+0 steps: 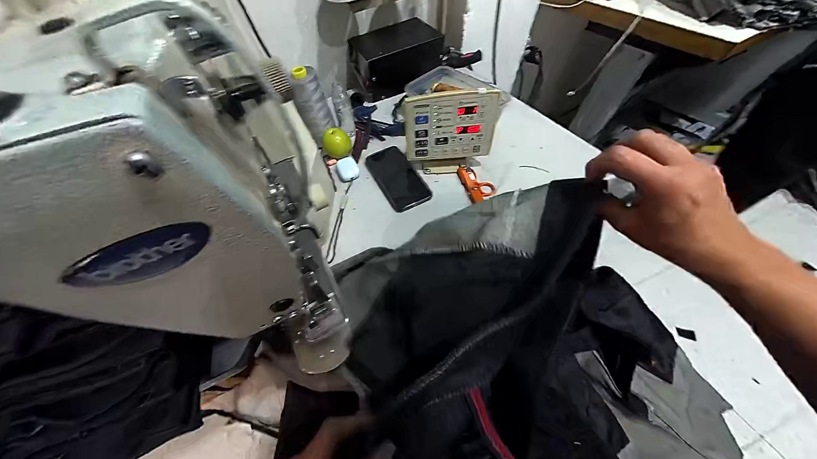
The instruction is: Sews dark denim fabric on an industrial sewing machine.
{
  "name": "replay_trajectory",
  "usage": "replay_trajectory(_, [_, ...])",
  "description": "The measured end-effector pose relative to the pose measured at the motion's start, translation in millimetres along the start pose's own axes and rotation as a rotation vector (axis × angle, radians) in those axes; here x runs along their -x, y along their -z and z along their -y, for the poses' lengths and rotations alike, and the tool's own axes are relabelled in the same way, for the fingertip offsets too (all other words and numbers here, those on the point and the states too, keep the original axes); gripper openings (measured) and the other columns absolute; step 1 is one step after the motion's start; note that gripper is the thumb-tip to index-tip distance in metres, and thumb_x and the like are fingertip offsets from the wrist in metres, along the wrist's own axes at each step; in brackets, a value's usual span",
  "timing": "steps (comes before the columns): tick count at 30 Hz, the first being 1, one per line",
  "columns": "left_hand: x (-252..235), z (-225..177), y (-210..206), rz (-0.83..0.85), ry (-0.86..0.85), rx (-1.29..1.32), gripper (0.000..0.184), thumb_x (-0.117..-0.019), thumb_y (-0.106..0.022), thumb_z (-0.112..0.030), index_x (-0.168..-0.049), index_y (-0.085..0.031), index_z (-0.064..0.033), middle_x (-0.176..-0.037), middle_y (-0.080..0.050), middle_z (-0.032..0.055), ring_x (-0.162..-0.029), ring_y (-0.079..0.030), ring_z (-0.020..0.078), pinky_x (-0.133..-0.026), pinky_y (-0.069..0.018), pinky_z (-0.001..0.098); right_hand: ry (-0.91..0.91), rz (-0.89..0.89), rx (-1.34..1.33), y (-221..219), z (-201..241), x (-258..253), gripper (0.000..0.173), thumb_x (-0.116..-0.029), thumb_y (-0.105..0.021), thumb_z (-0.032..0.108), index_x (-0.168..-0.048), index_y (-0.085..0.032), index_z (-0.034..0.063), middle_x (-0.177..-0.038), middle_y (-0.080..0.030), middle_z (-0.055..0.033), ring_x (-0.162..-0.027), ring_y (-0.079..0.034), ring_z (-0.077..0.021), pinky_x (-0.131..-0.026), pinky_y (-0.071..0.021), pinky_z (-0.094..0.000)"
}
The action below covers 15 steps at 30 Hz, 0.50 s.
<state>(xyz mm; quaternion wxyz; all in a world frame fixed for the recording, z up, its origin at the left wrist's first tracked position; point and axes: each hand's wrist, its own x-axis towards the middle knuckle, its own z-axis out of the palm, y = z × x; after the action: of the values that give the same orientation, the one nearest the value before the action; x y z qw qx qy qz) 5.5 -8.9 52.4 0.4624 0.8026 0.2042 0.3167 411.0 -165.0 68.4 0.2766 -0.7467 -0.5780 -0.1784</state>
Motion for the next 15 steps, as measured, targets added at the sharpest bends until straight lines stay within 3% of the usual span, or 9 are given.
replay_trajectory(1, [8, 7, 3, -0.038, 0.086, 0.133, 0.012, -0.0979, -0.068, -0.022, -0.109, -0.072, -0.0192, -0.100, -0.075, -0.0136, -0.095, -0.067, -0.0087, -0.088, -0.0562, 0.0160, 0.079, 0.018, -0.112, -6, 0, -10, 0.027, -0.0827, -0.060, 0.004, -0.108, -0.069, -0.0030, -0.113, -0.066, -0.0271, -0.107, -0.062, -0.0500, -0.085, -0.0475, -0.0668])
replay_trajectory(3, [17, 15, 22, -0.107, 0.140, 0.338, 0.020, -0.0985, -0.067, -0.028, -0.114, -0.073, -0.0383, -0.108, -0.072, -0.0250, -0.101, -0.065, -0.0114, -0.093, -0.0540, 0.0148, 0.156, 0.170, -0.467, -31, 15, -15, 0.029, -0.0916, -0.056, 0.017, -0.113, -0.074, 0.0106, -0.122, -0.071, -0.0056, -0.124, -0.062, -0.0236, -0.111, -0.0465, -0.0509])
replay_trajectory(4, [20, 15, 34, -0.145, 0.137, 0.377, 0.023, -0.0985, -0.066, -0.028, -0.116, -0.073, -0.0415, -0.110, -0.072, -0.0257, -0.102, -0.065, -0.0114, -0.094, -0.0534, 0.0144, 0.173, 0.279, -0.625, -43, 27, -10, 0.025, -0.0949, -0.056, 0.025, -0.109, -0.076, 0.0176, -0.112, -0.074, 0.0054, -0.115, -0.065, -0.0077, -0.110, -0.0500, -0.0385])
replay_trajectory(5, [22, 15, 46, -0.195, 0.148, 0.379, 0.025, -0.0986, -0.066, -0.026, -0.116, -0.072, -0.0432, -0.110, -0.073, -0.0252, -0.102, -0.066, -0.0111, -0.093, -0.0541, 0.0142, 0.182, 0.438, -0.748, -50, 35, -1, 0.023, -0.0976, -0.057, 0.034, -0.106, -0.074, 0.0226, -0.102, -0.072, 0.0126, -0.102, -0.065, 0.0041, -0.097, -0.0540, -0.0235])
replay_trajectory(6, [22, 16, 56, -0.246, 0.182, 0.375, 0.028, -0.0981, -0.066, -0.021, -0.116, -0.071, -0.0417, -0.109, -0.074, -0.0230, -0.101, -0.067, -0.0088, -0.093, -0.0555, 0.0161, 0.142, 0.618, -0.871, -53, 41, 10, 0.025, -0.0988, -0.059, 0.040, -0.100, -0.075, 0.0206, -0.089, -0.072, 0.0122, -0.086, -0.064, 0.0080, -0.080, -0.0547, -0.0171])
replay_trajectory(8, [18, 22, 61, -0.331, 0.358, 0.404, 0.027, -0.0980, -0.061, -0.006, -0.112, -0.068, -0.0271, -0.102, -0.077, -0.0149, -0.095, -0.072, -0.0013, -0.089, -0.0598, 0.0229, -0.007, 0.918, -0.962, -54, 38, 23, 0.049, -0.1027, -0.050, 0.055, -0.083, -0.067, 0.0130, -0.068, -0.061, 0.0072, -0.065, -0.056, 0.0061, -0.059, -0.0468, -0.0184])
replay_trajectory(10, [3, 36, 44, -0.396, 0.612, 0.435, 0.017, -0.0994, -0.053, -0.001, -0.113, -0.062, -0.0057, -0.094, -0.077, -0.0035, -0.088, -0.074, 0.0071, -0.085, -0.0627, 0.0302, -0.273, 0.999, -0.849, -67, 28, 26, 0.063, -0.0972, -0.043, 0.070, -0.073, -0.065, 0.0167, -0.065, -0.060, 0.0102, -0.063, -0.056, 0.0052, -0.059, -0.0480, -0.0215])
replay_trajectory(12, [-24, 58, 28, -0.461, 0.704, 0.460, 0.019, -0.1000, -0.054, -0.008, -0.115, -0.061, 0.0024, -0.091, -0.075, 0.0041, -0.084, -0.074, 0.0113, -0.081, -0.0634, 0.0326, -0.378, 0.928, -0.733, -96, 18, 17, 0.054, -0.0984, -0.044, 0.062, -0.078, -0.068, 0.0178, -0.070, -0.062, 0.0107, -0.067, -0.059, 0.0028, -0.064, -0.0503, -0.0243])
replay_trajectory(15, [-60, 78, 19, -0.523, 0.547, 0.493, 0.013, -0.0928, -0.059, -0.008, -0.099, -0.069, -0.0016, -0.085, -0.074, 0.0039, -0.079, -0.072, 0.0096, -0.077, -0.0616, 0.0291, -0.135, 0.646, -0.540, -143, 16, -11, 0.050, -0.1022, -0.044, 0.051, -0.083, -0.070, 0.0134, -0.064, -0.058, 0.0077, -0.060, -0.057, -0.0010, -0.057, -0.0476, -0.0272])
